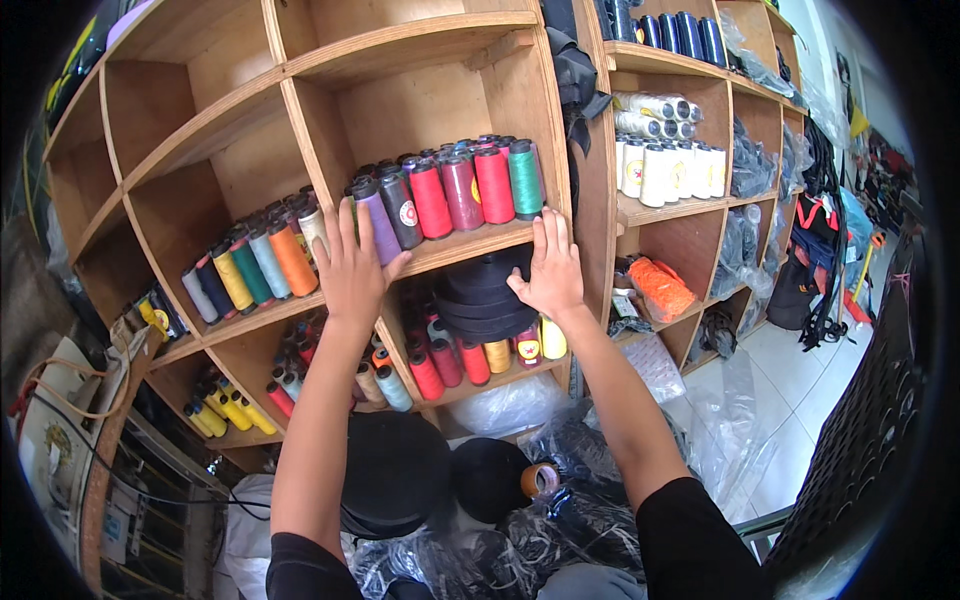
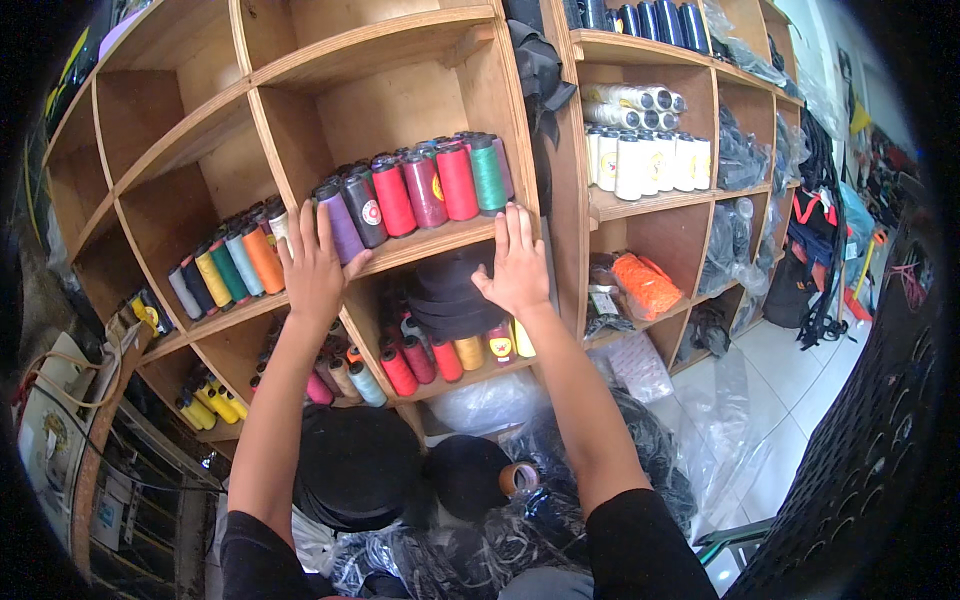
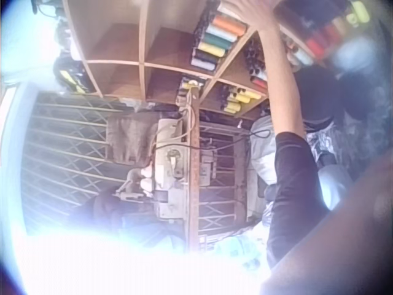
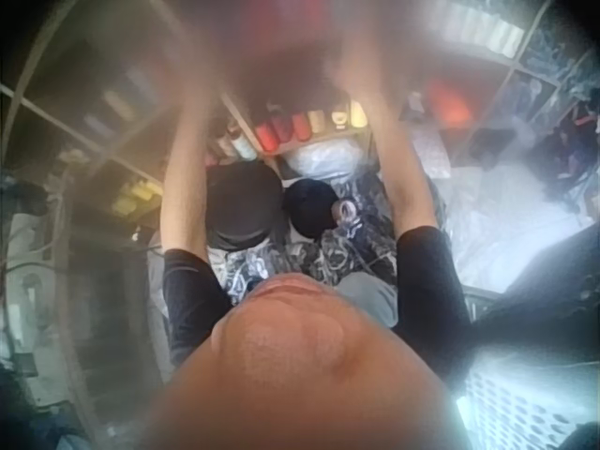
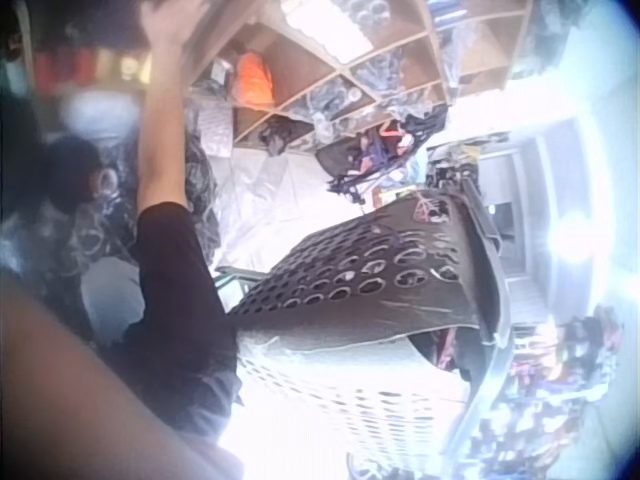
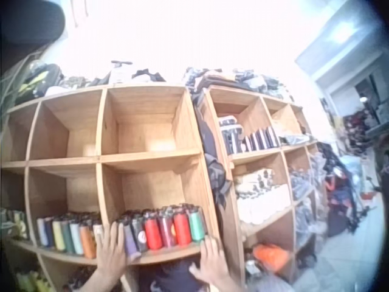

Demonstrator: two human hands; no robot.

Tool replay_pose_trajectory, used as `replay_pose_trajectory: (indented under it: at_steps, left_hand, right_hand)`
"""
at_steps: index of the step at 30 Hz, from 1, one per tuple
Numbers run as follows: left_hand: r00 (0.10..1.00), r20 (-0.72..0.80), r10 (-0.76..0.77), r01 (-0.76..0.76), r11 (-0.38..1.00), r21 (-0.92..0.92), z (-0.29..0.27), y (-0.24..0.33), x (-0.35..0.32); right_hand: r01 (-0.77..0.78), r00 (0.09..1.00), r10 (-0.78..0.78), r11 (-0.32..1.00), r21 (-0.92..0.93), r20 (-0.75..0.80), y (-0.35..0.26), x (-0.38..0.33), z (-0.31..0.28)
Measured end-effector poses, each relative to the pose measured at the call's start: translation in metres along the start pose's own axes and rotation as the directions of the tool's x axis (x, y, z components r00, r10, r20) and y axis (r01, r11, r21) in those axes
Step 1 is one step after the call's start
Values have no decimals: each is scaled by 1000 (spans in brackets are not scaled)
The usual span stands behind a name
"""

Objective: The person picks up thread spools from a basket and places them onto wooden shelves. They handle spools of various colors, arranging them in rows on the shelves.

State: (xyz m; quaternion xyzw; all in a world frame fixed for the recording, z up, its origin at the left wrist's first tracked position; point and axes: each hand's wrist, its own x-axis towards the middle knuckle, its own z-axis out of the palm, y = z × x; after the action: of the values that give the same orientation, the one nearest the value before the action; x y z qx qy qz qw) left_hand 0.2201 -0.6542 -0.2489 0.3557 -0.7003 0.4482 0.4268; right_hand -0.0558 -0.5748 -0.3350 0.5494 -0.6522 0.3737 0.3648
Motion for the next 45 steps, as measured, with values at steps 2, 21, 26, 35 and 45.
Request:
replay_pose_trajectory:
  at_steps: [2, 21, 26, 35, 45]
  left_hand:
    - [1000, 5, -14, 15, 998, -61, 3, 2, -16]
    - [179, 983, -37, 632, 770, -86, -410, -81, -133]
    - [-157, 987, -27, 694, 708, 130, -510, -118, -99]
    - [-303, 952, 40, 649, 740, 176, -565, -209, -142]
    - [-249, 957, 149, 967, -23, 255, -453, -174, 23]
  right_hand:
    - [-11, 1000, 11, 1000, -18, -7, 3, 0, 1]
    - [-675, 479, 547, 730, -111, 686, -80, 65, -121]
    - [-606, -188, 468, 636, -477, 863, -187, -24, -306]
    - [-312, -592, -4, 923, -224, 806, -207, -155, -480]
    - [-862, 295, 449, 506, 32, 844, -189, 70, -607]
